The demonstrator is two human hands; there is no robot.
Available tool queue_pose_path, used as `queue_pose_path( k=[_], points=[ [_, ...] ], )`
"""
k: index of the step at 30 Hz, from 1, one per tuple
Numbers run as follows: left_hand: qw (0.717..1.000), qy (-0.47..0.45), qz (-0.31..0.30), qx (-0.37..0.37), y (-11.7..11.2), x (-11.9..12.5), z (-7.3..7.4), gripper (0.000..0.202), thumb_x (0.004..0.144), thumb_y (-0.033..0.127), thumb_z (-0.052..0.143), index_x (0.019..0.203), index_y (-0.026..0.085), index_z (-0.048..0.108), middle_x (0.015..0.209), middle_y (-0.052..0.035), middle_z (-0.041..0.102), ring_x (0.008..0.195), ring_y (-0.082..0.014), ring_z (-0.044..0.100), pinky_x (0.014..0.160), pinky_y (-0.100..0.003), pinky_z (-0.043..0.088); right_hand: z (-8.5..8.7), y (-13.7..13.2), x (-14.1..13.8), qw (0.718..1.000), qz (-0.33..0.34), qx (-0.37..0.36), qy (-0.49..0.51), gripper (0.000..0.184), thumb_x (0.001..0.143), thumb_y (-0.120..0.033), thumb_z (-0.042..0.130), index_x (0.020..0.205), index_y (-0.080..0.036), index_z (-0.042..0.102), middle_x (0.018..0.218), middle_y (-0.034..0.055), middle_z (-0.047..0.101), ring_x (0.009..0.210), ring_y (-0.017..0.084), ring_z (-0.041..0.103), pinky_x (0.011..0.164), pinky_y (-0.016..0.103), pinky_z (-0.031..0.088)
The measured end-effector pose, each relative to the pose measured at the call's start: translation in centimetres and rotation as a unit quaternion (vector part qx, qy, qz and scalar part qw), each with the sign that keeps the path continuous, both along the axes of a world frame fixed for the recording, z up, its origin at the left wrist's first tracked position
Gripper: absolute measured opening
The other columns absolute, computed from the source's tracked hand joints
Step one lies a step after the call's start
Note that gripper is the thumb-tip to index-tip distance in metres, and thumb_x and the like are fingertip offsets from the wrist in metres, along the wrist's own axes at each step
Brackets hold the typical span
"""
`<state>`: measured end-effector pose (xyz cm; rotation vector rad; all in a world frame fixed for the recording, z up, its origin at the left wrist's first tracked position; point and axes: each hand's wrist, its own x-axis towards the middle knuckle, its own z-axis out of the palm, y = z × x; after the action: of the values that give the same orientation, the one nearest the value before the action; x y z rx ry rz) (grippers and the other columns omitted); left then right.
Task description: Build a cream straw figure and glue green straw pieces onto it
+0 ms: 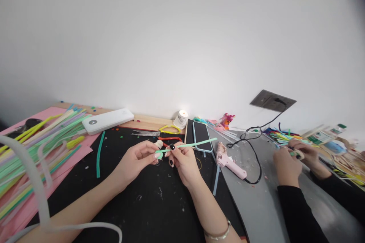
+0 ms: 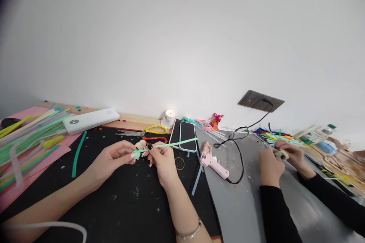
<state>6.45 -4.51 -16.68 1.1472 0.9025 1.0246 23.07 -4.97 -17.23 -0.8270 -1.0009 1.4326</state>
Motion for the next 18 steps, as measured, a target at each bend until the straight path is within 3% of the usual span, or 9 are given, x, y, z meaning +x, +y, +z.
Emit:
queue_pose_path(
  k=[11,15,18],
  points=[
    [0.995,0.019,-0.096,-0.025,-0.36,0.32,0.01,0.013,0.069,0.026,0.072,0.072,0.017,0.064,0.062,0.0012,0.066,0.059,-0.0119,0.059,0.062,-0.024,0.048,-0.34,0.02,0.23,0.999,-0.002,-0.03,-0.037,0.022,0.074,-0.034,0.069,0.069,-0.013,0.061,0.05,-0.0041,0.052,0.04,0.005,0.034,0.041,0.019,0.026],
    [0.995,0.0,-0.094,-0.04,-0.26,0.41,-0.27,0.015,0.068,0.026,0.073,0.073,0.016,0.063,0.064,0.0007,0.067,0.059,-0.0114,0.059,0.062,-0.024,0.049,-0.35,0.21,0.42,0.996,-0.013,-0.029,-0.082,0.026,0.077,-0.039,0.065,0.072,-0.014,0.061,0.05,-0.0049,0.05,0.04,0.005,0.031,0.041,0.019,0.024],
    [0.995,-0.005,-0.068,-0.069,-0.05,0.34,-0.56,0.017,0.068,0.027,0.073,0.078,0.017,0.063,0.068,0.0006,0.067,0.061,-0.0111,0.06,0.065,-0.024,0.049,0.03,0.45,0.85,0.984,-0.034,-0.007,-0.177,0.03,0.08,-0.044,0.059,0.073,-0.014,0.059,0.051,-0.0042,0.05,0.04,0.006,0.033,0.041,0.019,0.023]
  ],
)
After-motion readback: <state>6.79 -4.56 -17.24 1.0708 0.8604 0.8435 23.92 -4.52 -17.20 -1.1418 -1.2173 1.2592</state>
